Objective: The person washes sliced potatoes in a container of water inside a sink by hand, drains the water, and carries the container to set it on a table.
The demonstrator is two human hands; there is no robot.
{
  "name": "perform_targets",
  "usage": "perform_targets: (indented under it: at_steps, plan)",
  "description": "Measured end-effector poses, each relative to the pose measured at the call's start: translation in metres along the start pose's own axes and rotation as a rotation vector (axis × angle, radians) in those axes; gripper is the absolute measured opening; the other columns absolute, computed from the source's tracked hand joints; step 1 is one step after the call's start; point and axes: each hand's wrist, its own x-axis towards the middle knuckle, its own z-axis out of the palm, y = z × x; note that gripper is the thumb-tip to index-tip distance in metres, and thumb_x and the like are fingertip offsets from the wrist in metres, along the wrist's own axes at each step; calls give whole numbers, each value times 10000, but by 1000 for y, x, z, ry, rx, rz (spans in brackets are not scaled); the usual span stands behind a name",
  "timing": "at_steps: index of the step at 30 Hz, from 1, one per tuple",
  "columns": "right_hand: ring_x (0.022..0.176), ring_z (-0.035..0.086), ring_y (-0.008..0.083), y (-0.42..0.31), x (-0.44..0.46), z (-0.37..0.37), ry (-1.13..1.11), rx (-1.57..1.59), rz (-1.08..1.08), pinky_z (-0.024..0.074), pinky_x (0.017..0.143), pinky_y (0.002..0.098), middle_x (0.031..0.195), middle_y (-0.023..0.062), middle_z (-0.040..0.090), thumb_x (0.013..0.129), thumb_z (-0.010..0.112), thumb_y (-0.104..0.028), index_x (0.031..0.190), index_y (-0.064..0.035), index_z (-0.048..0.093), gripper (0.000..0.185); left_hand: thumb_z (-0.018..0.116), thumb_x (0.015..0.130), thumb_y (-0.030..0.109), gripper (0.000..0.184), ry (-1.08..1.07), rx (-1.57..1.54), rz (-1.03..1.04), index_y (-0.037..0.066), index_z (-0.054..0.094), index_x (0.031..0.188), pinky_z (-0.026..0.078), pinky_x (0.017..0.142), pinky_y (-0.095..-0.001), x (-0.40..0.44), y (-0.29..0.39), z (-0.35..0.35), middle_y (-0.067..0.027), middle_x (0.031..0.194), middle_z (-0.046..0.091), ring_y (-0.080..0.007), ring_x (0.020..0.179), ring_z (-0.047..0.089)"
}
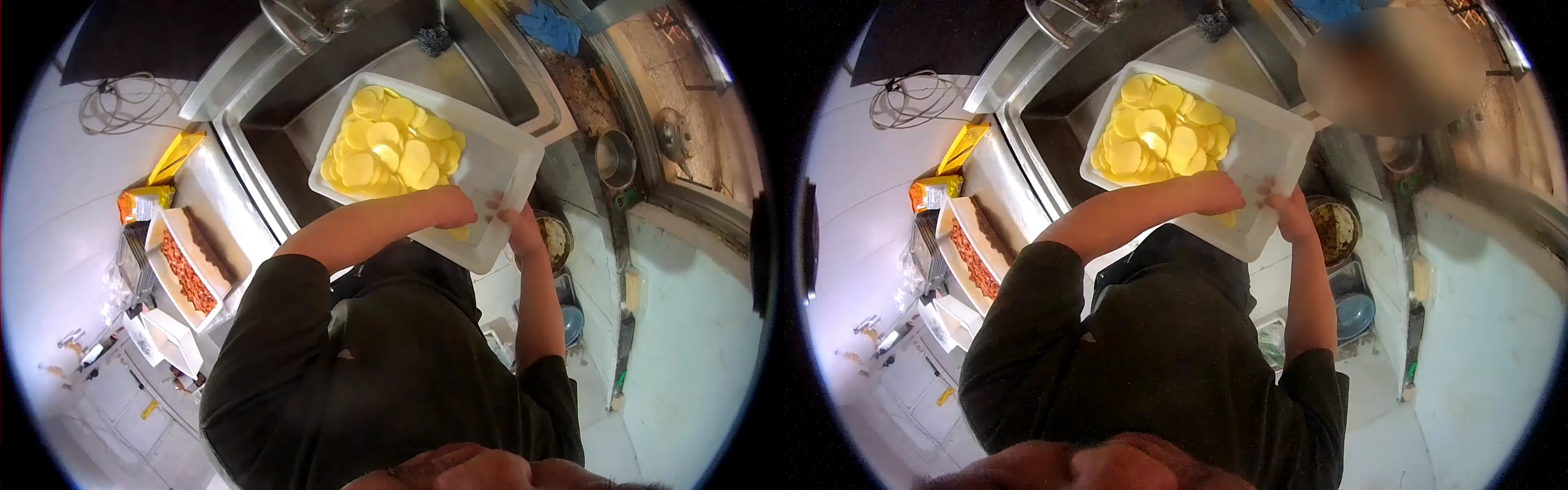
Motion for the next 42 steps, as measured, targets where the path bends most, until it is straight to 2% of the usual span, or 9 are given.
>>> perform_targets:
  at_steps: [6, 9, 11, 13, 16, 20, 23, 32, 42]
  plan:
    - [1125, 523, 302, 6, 6, -5, -57, 25, -11, 486, 895, 424, 1283, 165, 475, 693, 590, -58, 1333, 28, 390, 676, 624, 788, 127, 250, -107, -230, -103, 76, 630, 1032, 506, 781, -456, -9, 5, -38, -171, 957, 661, -371, 913, 637]
    - [1115, 525, 298, -2, 2, 2, -44, 11, -19, 488, 896, 430, 1267, 161, 480, 685, 586, -68, 1333, 26, 391, 683, 685, 776, 216, 393, 477, -706, -115, 61, 590, 1124, 492, 831, -445, -31, -24, -35, -205, 978, 647, -386, 963, 618]
    - [1110, 525, 297, -9, -7, 14, 46, 5, -21, 488, 899, 437, 1262, 160, 478, 681, 585, -77, 1334, 23, 387, 689, 743, 739, 311, 576, 822, -751, -98, 36, 537, 1201, 487, 865, -425, -33, -63, -16, -209, 1025, 637, -383, 1010, 601]
    - [1110, 524, 300, -11, -8, 14, 26, 16, -18, 486, 902, 446, 1250, 156, 476, 679, 583, -86, 1337, 21, 382, 696, 763, 718, 362, 646, 727, -666, -420, 35, 532, 1225, 454, 938, -417, -68, -76, -40, -181, 1086, 627, -360, 1046, 589]
    - [1113, 521, 306, -6, -7, 10, 17, 14, -5, 481, 911, 456, 1239, 150, 472, 674, 583, -99, 1341, 21, 374, 709, 749, 726, 430, 669, 704, -190, -602, 56, 537, 1238, 389, 1015, -442, -86, -106, -22, -159, 1247, 561, -350, 1195, 501]
    - [1114, 522, 304, -2, -4, 7, 46, 29, 9, 479, 914, 458, 1225, 139, 474, 675, 579, -97, 1340, 21, 375, 705, 635, 806, 536, 728, 1047, -32, -663, 54, 482, 1330, 275, 1105, -484, -113, -134, 7, -147, 1433, 398, -326, 1359, 323]
    - [1126, 521, 311, -3, -3, 4, 22, 27, 23, 480, 916, 462, 1233, 136, 475, 686, 571, -70, 1345, 17, 368, 694, 550, 857, 570, 774, 867, 31, -768, 48, 398, 1408, 177, 1160, -478, -112, -148, 48, -165, 1498, 320, -314, 1413, 250]
    - [1196, 473, 384, -30, -46, 68, 146, -95, -25, 462, 936, 551, 1260, 159, 457, 681, 544, -52, 1418, -59, 295, 778, 458, 891, 598, 823, 926, -139, -644, 50, 271, 1476, 60, 1195, -426, -113, -148, 74, -170, 1558, 204, -283, 1460, 143]
    - [1215, 471, 354, -61, -77, 154, 226, -326, -151, 455, 961, 493, 1338, 158, 423, 687, 517, 38, 1453, -68, 239, 822, 500, 814, 669, 951, 1307, -330, -597, 24, 262, 1471, 131, 1182, -438, -139, -144, 114, -214, 1538, 219, -353, 1438, 181]
